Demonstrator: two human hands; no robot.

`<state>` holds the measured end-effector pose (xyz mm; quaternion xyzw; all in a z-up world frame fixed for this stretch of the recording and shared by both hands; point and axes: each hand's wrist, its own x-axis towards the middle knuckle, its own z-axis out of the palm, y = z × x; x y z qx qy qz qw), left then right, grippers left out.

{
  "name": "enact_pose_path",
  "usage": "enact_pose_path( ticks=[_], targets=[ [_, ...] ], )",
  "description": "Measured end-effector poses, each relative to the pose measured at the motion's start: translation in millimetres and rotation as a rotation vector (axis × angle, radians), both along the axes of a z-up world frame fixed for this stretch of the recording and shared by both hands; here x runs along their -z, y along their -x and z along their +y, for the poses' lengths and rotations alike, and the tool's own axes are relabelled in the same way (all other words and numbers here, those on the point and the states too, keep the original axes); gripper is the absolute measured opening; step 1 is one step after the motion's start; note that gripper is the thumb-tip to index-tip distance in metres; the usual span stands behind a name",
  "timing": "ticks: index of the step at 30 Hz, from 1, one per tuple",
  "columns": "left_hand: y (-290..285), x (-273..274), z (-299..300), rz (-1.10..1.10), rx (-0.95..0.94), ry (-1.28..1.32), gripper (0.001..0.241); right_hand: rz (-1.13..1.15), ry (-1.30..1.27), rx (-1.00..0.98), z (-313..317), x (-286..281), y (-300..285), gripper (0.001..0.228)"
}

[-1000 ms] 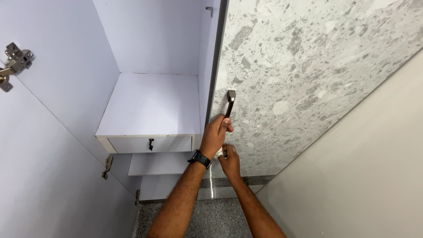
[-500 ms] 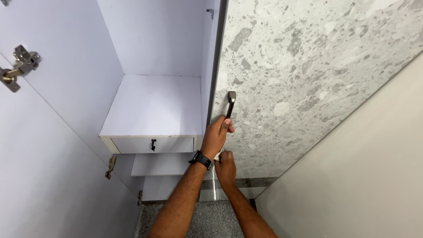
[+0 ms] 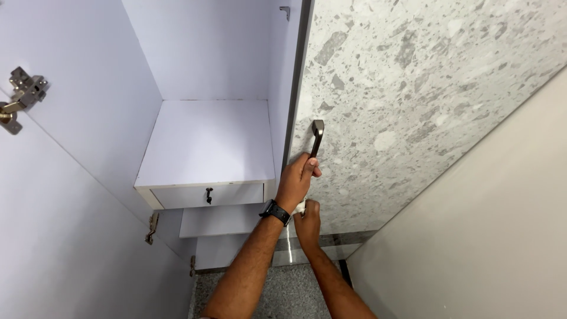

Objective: The person wipes the interior surfaces of a white cabinet using a white cloth. They clean the door, shelves, and side walls, then move to the exterior to wipe the marble-patterned door and the metal handle.

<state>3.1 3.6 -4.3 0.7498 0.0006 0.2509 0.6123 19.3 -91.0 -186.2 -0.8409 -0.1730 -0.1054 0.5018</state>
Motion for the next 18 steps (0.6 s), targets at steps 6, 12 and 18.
enact_pose_path(
  ticks=[6,12,18],
  targets=[
    [0.6,-3.2,7.6,-0.001,0.068,-0.021,0.043,-0.043,-0.329,0.034,11.7,37.8,-12.3,0.028],
    [-5.0,-0.5,18.7,-0.003,0.135,-0.050,0.043,0.353,-0.697,0.015,31.6,61.0,-21.4,0.042],
    [0.2,-6.4,24.7,0.008,0.204,-0.063,0.046,0.220,-0.630,0.293,38.7,27.4,6.8,0.035]
  ],
)
